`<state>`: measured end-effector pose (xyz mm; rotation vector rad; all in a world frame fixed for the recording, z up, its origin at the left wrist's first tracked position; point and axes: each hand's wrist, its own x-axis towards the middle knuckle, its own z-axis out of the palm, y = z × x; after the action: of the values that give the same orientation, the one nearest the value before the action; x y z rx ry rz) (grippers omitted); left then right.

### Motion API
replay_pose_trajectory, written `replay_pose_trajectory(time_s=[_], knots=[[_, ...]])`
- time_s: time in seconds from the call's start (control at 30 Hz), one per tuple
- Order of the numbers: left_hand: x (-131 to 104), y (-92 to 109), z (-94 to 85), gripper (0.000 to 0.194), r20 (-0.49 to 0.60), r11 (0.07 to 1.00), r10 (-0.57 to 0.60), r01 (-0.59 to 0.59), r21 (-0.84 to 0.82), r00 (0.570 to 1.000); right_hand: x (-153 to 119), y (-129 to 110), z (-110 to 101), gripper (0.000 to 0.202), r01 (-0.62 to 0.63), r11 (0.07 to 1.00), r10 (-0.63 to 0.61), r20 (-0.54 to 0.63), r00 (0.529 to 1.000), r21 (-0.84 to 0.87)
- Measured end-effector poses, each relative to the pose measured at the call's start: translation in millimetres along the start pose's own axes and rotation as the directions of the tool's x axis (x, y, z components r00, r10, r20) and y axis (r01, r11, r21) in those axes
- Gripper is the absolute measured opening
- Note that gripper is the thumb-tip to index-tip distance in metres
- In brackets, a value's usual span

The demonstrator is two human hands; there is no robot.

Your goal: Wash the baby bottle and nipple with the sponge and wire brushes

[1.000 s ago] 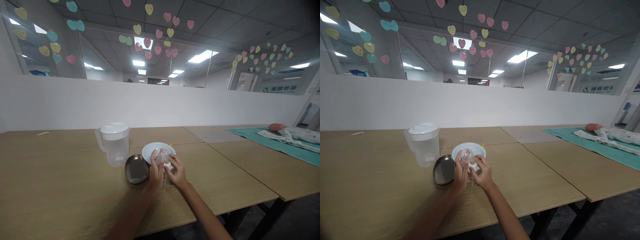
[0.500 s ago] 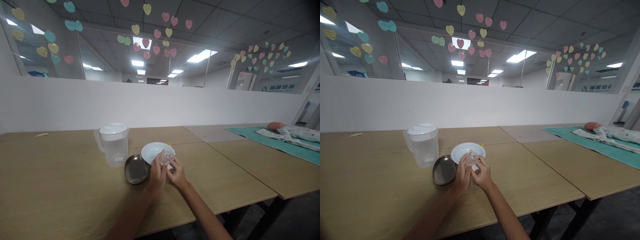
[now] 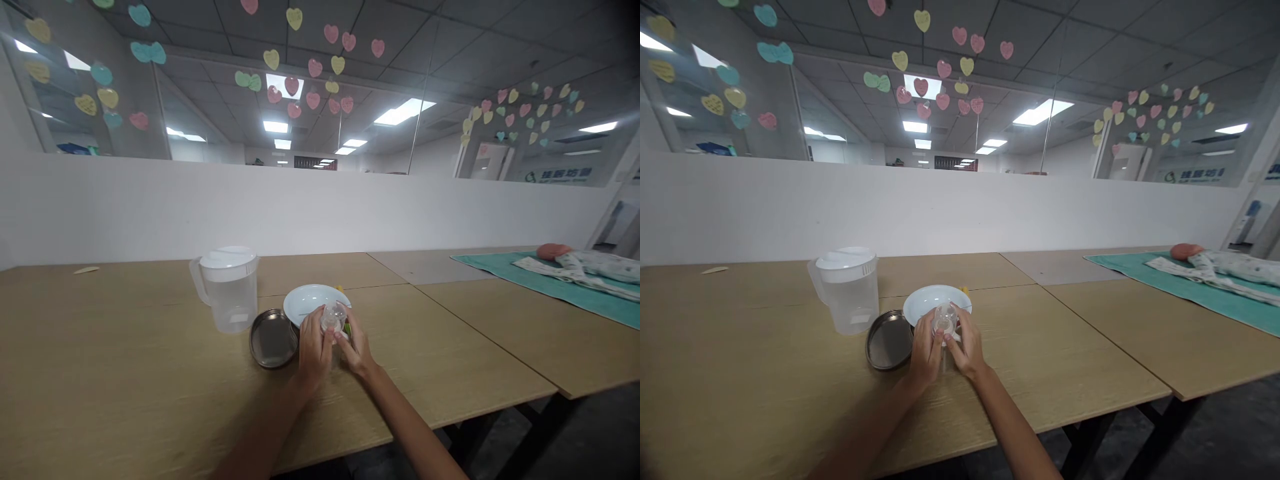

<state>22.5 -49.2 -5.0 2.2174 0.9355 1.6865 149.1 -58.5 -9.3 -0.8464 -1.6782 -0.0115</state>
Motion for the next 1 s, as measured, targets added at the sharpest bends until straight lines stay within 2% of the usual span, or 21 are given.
replay_pose_trajectory(time_s=[0.2, 0.37, 0.5, 0.7, 1.0], knots=[[-1, 1, -2.0, 0.036, 0.041, 0.999, -0.019, 0.018, 0.032, 0.999, -3, 5, 1, 0.043, -0.024, 0.999, 0.023, -0.033, 0.999, -0.025], [1, -4, -5.9, 0.035, 0.091, 0.985, 0.069, -0.082, 0.15, 0.994, -6, 4, 4, 0.039, -0.016, 0.999, 0.014, -0.039, 0.999, -0.052], [4, -7, -9.8, 0.036, 0.152, 0.972, 0.123, -0.15, 0.178, 0.981, -8, 1, 6, 0.037, -0.013, 0.998, 0.01, -0.047, 0.999, -0.069], [6, -9, -11.9, 0.034, 0.17, 0.964, 0.138, -0.171, 0.202, 0.976, -8, 0, 6, 0.037, -0.021, 0.997, 0.019, -0.026, 0.999, -0.071], [7, -12, -12.7, 0.032, 0.179, 0.962, 0.129, -0.167, 0.217, 0.975, -8, 8, 9, 0.029, 0.115, 0.976, -0.131, -0.079, 0.988, -0.184]])
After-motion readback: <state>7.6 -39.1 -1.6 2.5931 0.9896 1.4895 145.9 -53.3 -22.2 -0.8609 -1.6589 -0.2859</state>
